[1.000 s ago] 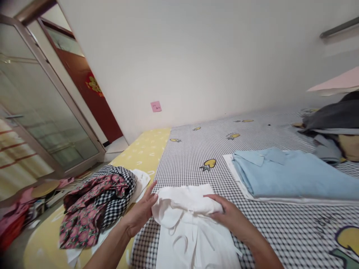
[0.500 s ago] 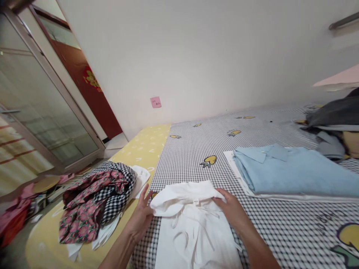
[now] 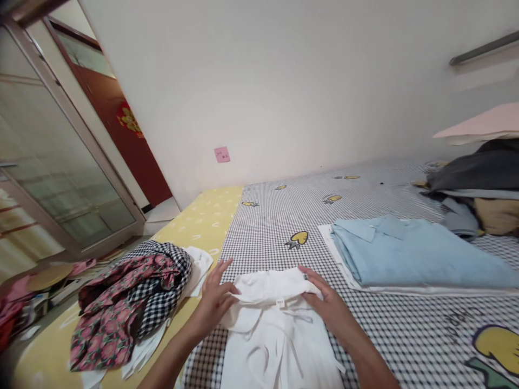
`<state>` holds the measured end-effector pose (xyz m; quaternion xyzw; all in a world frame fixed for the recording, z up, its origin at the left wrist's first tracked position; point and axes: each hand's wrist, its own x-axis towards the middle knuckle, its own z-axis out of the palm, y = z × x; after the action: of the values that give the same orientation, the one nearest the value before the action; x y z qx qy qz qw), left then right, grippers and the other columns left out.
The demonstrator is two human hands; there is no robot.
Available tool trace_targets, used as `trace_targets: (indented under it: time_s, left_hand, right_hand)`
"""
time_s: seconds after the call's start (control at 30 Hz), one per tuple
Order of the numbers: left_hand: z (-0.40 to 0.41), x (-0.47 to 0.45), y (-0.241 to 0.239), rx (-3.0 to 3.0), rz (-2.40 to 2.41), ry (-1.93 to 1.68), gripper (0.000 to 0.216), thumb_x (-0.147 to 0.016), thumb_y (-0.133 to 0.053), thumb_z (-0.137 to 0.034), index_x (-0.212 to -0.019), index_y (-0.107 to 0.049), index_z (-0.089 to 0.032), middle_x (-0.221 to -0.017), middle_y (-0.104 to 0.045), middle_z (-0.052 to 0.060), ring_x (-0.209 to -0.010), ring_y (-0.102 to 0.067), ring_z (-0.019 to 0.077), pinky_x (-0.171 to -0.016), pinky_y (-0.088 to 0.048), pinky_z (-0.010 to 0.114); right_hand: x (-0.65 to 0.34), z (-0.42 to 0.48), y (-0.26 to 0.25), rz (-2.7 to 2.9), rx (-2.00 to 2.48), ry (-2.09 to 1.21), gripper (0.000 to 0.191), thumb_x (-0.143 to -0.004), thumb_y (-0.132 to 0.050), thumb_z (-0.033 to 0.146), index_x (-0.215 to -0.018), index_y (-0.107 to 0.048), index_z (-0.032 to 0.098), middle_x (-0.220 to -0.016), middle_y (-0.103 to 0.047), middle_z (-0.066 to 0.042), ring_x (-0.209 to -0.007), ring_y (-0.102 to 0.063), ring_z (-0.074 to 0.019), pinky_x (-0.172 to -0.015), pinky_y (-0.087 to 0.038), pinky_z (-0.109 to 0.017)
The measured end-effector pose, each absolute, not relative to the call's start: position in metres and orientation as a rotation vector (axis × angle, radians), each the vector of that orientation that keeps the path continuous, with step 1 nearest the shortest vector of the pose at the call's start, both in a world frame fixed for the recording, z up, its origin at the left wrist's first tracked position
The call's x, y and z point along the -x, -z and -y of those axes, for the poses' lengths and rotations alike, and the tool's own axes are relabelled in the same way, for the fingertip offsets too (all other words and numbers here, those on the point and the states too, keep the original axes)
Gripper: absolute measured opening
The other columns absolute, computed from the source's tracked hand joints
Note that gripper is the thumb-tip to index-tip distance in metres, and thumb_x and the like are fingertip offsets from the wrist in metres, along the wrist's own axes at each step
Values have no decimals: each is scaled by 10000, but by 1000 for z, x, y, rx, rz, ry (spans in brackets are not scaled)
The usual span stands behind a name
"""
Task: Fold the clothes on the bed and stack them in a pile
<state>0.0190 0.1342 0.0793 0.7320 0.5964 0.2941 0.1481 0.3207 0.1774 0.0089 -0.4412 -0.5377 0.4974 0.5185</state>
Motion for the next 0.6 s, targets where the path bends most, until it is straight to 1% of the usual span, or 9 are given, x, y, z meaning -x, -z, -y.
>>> trace_targets:
  time_s: [0.07,0.1,0.17,0.2,0.23,0.3,0.43,0.53,0.6]
  left_hand:
    - [-134,-18,-89,-1904,-1489,-966,114,-821,-657,-263,-729,-604,-221,-1351,-631,86,-1329,-492,286,-1113,-367,452]
    - [-136,-18,-91,-1729,-1422,-1034,196,-816,-678,-343,-707,-573,-219,-1110,-719,77,-1117,-614,249,-968,-469,375]
    - [-144,-20,-88,-1358,-1381,-1170,352,-768,-730,-468,-653,-515,-215,-673,-623,-23,-696,-582,146,-657,-453,243]
    - [-150,-22,-84,-1211,-1385,-1227,405,-731,-759,-507,-638,-497,-212,-581,-536,-62,-598,-508,112,-580,-398,217]
    - [-157,-26,-77,-1100,-1389,-1270,437,-699,-781,-536,-642,-498,-209,-555,-496,-80,-562,-468,95,-550,-370,206]
    - [-172,-35,-63,-972,-1378,-1270,469,-680,-771,-610,-688,-538,-203,-599,-550,-66,-583,-510,104,-570,-410,215]
    - [-183,-45,-41,-842,-1307,-1122,574,-755,-599,-744,-819,-647,-175,-821,-717,76,-804,-680,223,-762,-551,355]
    - [-175,-40,-36,-860,-1239,-1092,583,-800,-546,-720,-943,-682,-171,-968,-742,114,-955,-692,251,-878,-550,386]
    - [-169,-36,-36,-979,-1281,-1113,507,-780,-644,-623,-1019,-683,-177,-1013,-741,102,-992,-683,249,-898,-543,378]
  right_hand:
    - [-321,-173,-13,1138,1058,-1344,519,-671,-773,604,-1036,-730,236,-1218,-714,-111,-1126,-651,-332,-973,-516,-454]
    - [-320,-172,-14,1062,1063,-1394,535,-672,-774,608,-1048,-713,232,-1092,-754,-100,-1005,-695,-320,-889,-552,-438]
    - [-316,-174,-16,960,1065,-1421,543,-667,-781,612,-1046,-682,236,-927,-771,-67,-824,-719,-289,-736,-574,-389]
    - [-313,-176,-15,930,1065,-1412,548,-671,-778,614,-1058,-666,242,-896,-770,-55,-788,-719,-279,-697,-572,-371]
    - [-310,-180,-14,907,1071,-1398,555,-685,-764,622,-1080,-654,247,-894,-770,-49,-788,-722,-274,-689,-571,-363]
    - [-304,-187,-8,875,1108,-1367,584,-724,-715,645,-1145,-636,249,-960,-770,-61,-874,-729,-278,-761,-579,-377]
    - [-302,-199,12,927,1176,-1304,679,-783,-630,670,-1340,-554,291,-1283,-681,-94,-1151,-661,-282,-961,-534,-419]
    - [-309,-201,23,1084,1162,-1245,752,-762,-678,594,-1429,-472,315,-1457,-553,-83,-1260,-589,-271,-1036,-491,-425]
    - [-313,-201,24,1190,1148,-1223,756,-727,-713,504,-1415,-489,284,-1444,-559,-96,-1260,-584,-273,-1047,-482,-425]
